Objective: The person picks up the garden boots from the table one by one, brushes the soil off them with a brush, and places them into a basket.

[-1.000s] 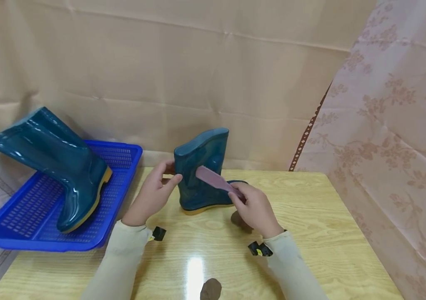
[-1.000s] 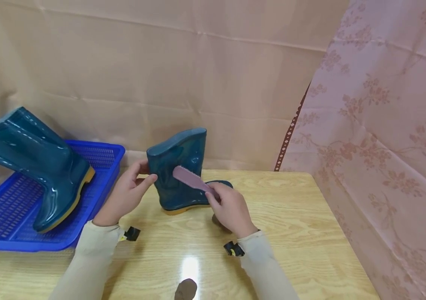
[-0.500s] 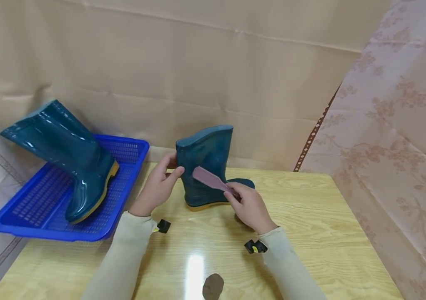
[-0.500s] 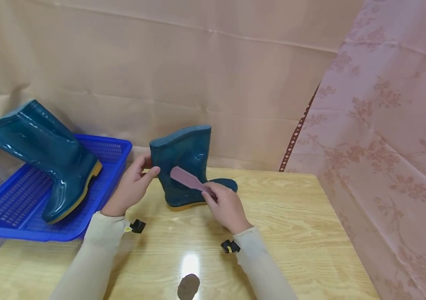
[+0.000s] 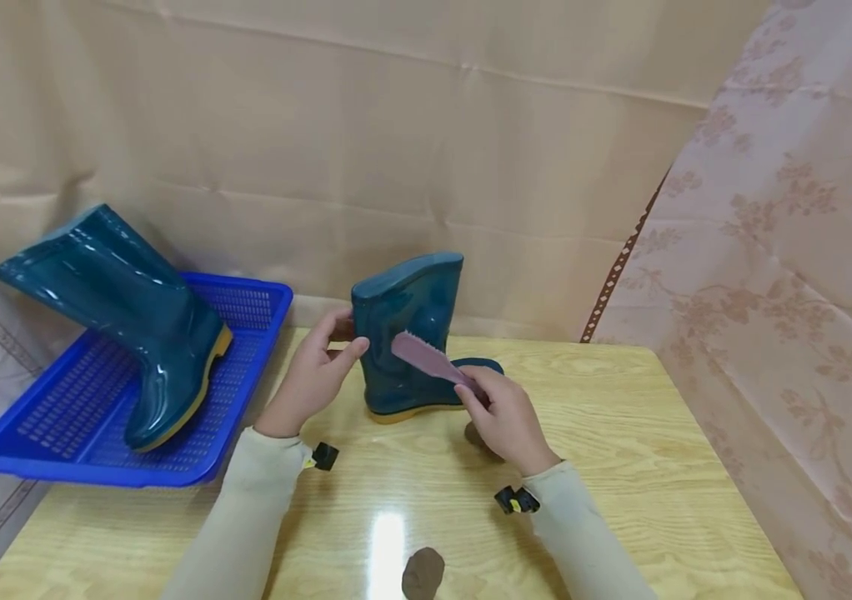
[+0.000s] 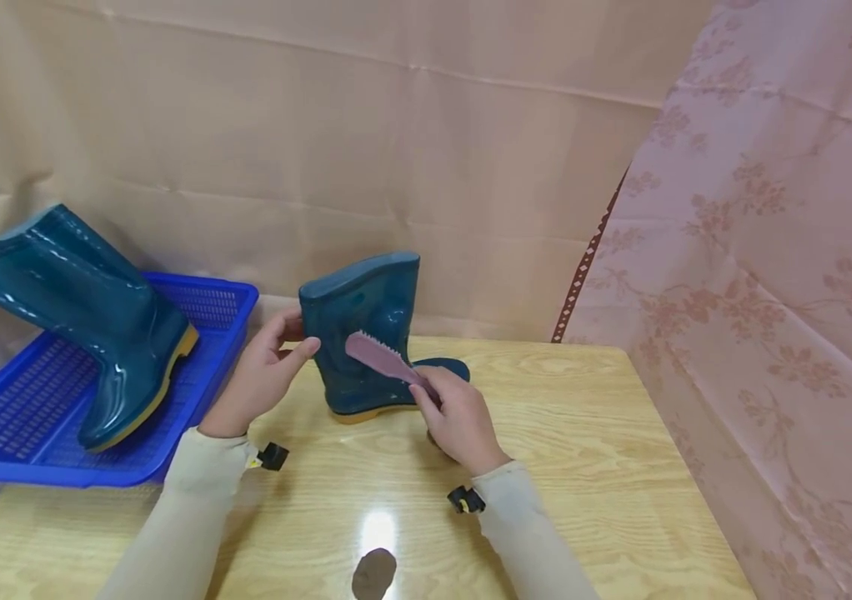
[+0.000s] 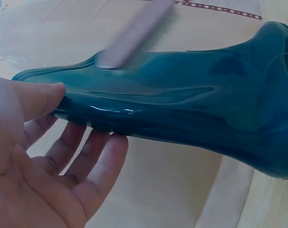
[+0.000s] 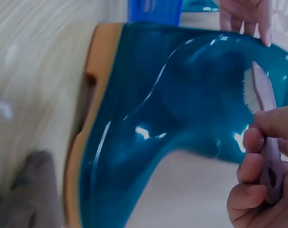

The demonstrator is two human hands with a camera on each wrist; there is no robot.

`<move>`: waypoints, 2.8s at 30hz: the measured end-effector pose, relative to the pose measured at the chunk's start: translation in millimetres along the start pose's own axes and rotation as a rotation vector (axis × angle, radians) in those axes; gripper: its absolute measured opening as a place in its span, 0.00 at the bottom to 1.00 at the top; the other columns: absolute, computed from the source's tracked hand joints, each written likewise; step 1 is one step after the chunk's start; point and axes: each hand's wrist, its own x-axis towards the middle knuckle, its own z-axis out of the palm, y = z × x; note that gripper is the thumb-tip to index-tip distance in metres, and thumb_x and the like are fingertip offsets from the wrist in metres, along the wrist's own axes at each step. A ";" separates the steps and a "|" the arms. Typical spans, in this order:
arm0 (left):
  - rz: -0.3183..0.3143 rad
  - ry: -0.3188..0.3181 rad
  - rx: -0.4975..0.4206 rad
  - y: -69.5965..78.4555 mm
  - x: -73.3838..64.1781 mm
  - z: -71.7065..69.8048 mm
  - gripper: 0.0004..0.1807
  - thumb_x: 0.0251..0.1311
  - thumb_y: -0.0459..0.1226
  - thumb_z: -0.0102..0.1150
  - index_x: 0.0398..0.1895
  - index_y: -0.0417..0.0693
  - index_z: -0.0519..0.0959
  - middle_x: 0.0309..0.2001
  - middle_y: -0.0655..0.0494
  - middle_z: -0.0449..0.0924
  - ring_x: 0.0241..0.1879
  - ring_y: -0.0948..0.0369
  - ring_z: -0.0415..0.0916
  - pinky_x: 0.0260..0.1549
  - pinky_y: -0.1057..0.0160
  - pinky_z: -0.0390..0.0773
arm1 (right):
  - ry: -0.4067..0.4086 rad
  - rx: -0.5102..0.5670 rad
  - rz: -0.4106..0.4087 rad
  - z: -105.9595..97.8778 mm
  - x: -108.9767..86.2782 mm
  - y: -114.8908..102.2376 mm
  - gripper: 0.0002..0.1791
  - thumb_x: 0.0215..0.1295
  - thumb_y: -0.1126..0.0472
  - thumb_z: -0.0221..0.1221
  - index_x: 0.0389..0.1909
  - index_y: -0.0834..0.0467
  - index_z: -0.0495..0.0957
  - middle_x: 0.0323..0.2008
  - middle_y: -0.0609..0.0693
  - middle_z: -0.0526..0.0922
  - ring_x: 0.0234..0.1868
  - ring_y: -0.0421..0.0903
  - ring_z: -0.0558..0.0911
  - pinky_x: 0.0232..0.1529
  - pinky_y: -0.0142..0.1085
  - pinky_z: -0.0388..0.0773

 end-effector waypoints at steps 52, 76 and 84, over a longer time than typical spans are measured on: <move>-0.026 -0.033 0.053 4.2 1.1 4.0 0.22 0.77 0.36 0.56 0.69 0.43 0.68 0.60 0.46 0.77 0.59 0.50 0.74 0.56 0.45 0.78 | -0.037 0.013 0.187 5.5 -4.8 20.7 0.09 0.76 0.57 0.61 0.52 0.50 0.85 0.27 0.43 0.76 0.25 0.42 0.73 0.24 0.34 0.68; 0.000 -0.019 0.072 5.9 -6.2 -1.7 0.22 0.77 0.35 0.54 0.70 0.41 0.68 0.61 0.46 0.76 0.59 0.50 0.73 0.56 0.46 0.77 | 0.054 -0.021 -0.008 3.6 9.1 -31.2 0.14 0.74 0.59 0.63 0.57 0.53 0.83 0.34 0.42 0.82 0.28 0.39 0.74 0.24 0.32 0.71; 0.005 -0.028 0.056 2.8 -3.8 3.8 0.21 0.77 0.36 0.54 0.69 0.41 0.68 0.61 0.45 0.76 0.59 0.50 0.74 0.57 0.45 0.76 | -0.110 -0.116 0.183 -7.9 12.2 -16.7 0.09 0.74 0.59 0.63 0.51 0.54 0.85 0.27 0.43 0.79 0.25 0.42 0.73 0.26 0.36 0.69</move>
